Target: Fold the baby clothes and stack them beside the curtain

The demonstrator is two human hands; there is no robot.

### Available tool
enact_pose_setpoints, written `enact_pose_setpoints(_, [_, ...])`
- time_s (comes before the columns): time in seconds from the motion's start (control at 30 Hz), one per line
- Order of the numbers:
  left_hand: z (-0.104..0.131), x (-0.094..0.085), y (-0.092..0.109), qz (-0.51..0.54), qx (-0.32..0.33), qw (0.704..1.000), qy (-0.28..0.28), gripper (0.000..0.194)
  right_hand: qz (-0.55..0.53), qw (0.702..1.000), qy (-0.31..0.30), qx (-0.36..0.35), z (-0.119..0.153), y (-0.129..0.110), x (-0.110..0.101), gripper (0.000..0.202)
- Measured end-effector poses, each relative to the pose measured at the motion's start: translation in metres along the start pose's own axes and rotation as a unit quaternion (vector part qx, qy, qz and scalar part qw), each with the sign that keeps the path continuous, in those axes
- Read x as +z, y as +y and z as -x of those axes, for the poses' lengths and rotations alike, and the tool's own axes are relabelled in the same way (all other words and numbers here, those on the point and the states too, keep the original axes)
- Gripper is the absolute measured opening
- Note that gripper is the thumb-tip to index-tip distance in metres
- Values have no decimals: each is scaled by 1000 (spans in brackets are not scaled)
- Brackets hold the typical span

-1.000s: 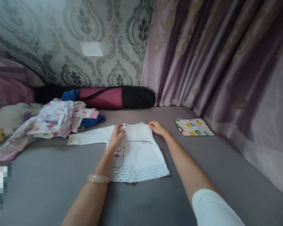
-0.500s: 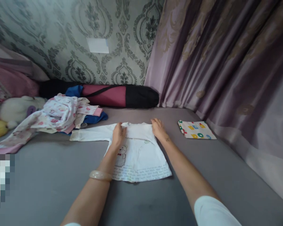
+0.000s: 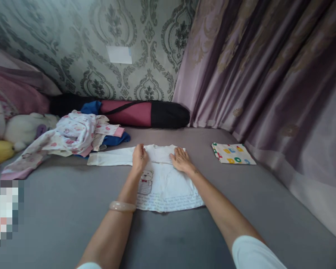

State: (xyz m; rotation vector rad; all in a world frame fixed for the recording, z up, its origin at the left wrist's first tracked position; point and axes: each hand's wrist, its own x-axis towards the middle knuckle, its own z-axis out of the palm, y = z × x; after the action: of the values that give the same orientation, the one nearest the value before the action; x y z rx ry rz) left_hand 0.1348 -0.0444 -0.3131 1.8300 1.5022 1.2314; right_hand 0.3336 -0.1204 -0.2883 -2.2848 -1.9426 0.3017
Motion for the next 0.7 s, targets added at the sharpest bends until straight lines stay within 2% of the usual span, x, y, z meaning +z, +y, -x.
enact_pose_setpoints(0.07, [-1, 1, 1, 2, -7, 1000, -3, 27, 4, 999, 28, -21, 1, -12, -3, 70])
enact_pose_setpoints(0.13, [-1, 1, 3, 0, -10, 1000, -10, 27, 10, 996, 53, -71, 3, -24, 0, 69])
enact_pose_setpoints(0.2, [-1, -1, 5, -5, -12, 1000, -17, 28, 5, 994, 39, -104, 4, -31, 8, 69])
enact_pose_setpoints(0.3, [-2, -7, 6, -13, -20, 1000, -17, 28, -5, 995, -4, -101, 2, -31, 17, 69])
enact_pose_setpoints(0.4, [-5, -17, 8, -15, -46, 999, -15, 28, -12, 995, -34, -94, -1, -31, 13, 70])
enact_pose_setpoints(0.47, [-7, -23, 10, -13, -63, 998, -13, 28, -13, 995, -21, -95, 0, -37, 7, 69])
enact_pose_setpoints(0.6, [-12, -32, 13, -1, -73, 997, -8, 27, -5, 988, 60, -142, 8, -63, 9, 62])
enact_pose_setpoints(0.7, [-13, -34, 17, 0, -76, 997, -13, 28, -15, 988, 27, -151, 12, -79, 20, 60])
